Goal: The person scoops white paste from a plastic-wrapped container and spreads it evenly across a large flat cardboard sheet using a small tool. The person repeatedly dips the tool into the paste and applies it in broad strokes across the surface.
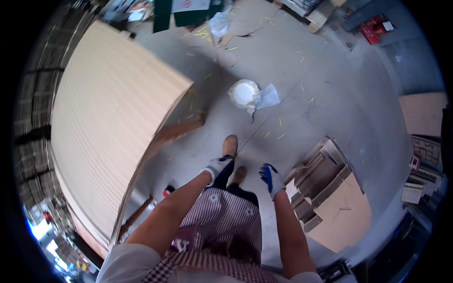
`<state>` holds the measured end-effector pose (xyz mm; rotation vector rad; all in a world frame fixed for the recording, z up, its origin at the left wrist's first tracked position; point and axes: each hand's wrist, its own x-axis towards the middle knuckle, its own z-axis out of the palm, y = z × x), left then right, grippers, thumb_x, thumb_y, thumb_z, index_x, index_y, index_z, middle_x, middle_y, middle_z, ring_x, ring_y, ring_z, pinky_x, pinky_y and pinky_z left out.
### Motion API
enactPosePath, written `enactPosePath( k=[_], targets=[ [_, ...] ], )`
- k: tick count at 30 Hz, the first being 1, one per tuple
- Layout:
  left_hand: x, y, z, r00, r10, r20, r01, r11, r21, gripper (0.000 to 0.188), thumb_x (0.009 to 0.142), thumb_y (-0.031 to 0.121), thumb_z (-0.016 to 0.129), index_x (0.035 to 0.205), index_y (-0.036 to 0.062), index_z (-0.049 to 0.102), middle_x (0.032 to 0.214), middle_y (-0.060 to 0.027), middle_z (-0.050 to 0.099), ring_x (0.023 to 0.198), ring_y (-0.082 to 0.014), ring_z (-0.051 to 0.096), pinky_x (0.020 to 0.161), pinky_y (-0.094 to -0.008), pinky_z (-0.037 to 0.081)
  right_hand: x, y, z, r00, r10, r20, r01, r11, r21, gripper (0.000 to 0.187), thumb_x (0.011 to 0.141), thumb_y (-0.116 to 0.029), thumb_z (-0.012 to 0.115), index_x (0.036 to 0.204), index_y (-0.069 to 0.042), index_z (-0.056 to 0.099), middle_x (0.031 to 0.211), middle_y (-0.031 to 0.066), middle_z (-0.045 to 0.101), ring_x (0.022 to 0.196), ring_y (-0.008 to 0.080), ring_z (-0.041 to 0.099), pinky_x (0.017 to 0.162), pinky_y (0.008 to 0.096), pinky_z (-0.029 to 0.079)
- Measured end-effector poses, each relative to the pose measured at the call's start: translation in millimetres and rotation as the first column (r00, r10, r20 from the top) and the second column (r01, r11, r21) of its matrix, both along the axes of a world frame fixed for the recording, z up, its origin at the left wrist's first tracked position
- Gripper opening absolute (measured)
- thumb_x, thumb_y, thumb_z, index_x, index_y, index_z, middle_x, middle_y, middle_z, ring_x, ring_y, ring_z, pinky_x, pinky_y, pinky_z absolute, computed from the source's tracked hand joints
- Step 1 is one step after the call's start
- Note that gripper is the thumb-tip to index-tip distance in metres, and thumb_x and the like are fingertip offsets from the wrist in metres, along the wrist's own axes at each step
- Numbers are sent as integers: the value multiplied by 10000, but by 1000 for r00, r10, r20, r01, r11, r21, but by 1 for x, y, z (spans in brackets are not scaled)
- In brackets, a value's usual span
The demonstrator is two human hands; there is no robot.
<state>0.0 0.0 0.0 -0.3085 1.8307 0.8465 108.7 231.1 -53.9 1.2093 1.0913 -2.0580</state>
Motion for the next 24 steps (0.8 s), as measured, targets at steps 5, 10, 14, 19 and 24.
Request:
enactPosePath(
  k=[5,10,14,19,24],
  targets=[
    [-70,39,-143,977,106,-182,-124,988,-89,526,777,490,519,1058,48,567,1005,-161,597,963,-268,559,801,-331,425,-54,10,-92,979,-160,124,175,976,-128,420,861,-404,440,1113,-71,482,1043,84,556,869,221,562,766,338,441],
    [-201,46,-216,851,-58,-523,-108,953,-282,517,795,457,510,1115,50,526,1063,-202,545,1025,-314,510,856,-340,400,-129,-20,-208,898,-351,265,430,827,-361,572,815,-509,463,1115,-22,470,1003,117,552,906,276,548,805,382,432],
    [-283,60,-270,765,92,-638,-124,992,-5,481,834,378,492,1190,55,470,1148,-150,526,1092,-245,482,914,-292,354,-182,-25,-261,782,-490,384,620,670,-408,637,755,-585,491,1036,-13,493,975,142,553,944,308,533,839,415,416],
    [-326,72,-323,801,80,-594,12,989,149,534,829,460,457,1151,37,507,1112,-151,551,1063,-252,503,891,-283,362,-198,-39,-311,568,-624,536,819,364,-443,423,769,-513,522,817,-93,529,851,99,600,875,256,556,769,382,443],
    [-303,104,-250,921,-203,-334,15,872,-489,577,808,541,421,1036,36,585,1037,-148,586,999,-286,532,860,-327,383,-175,-23,-357,553,-763,335,707,217,-673,201,833,-347,499,814,-159,568,755,-1,612,664,182,569,580,311,450]
  ],
)
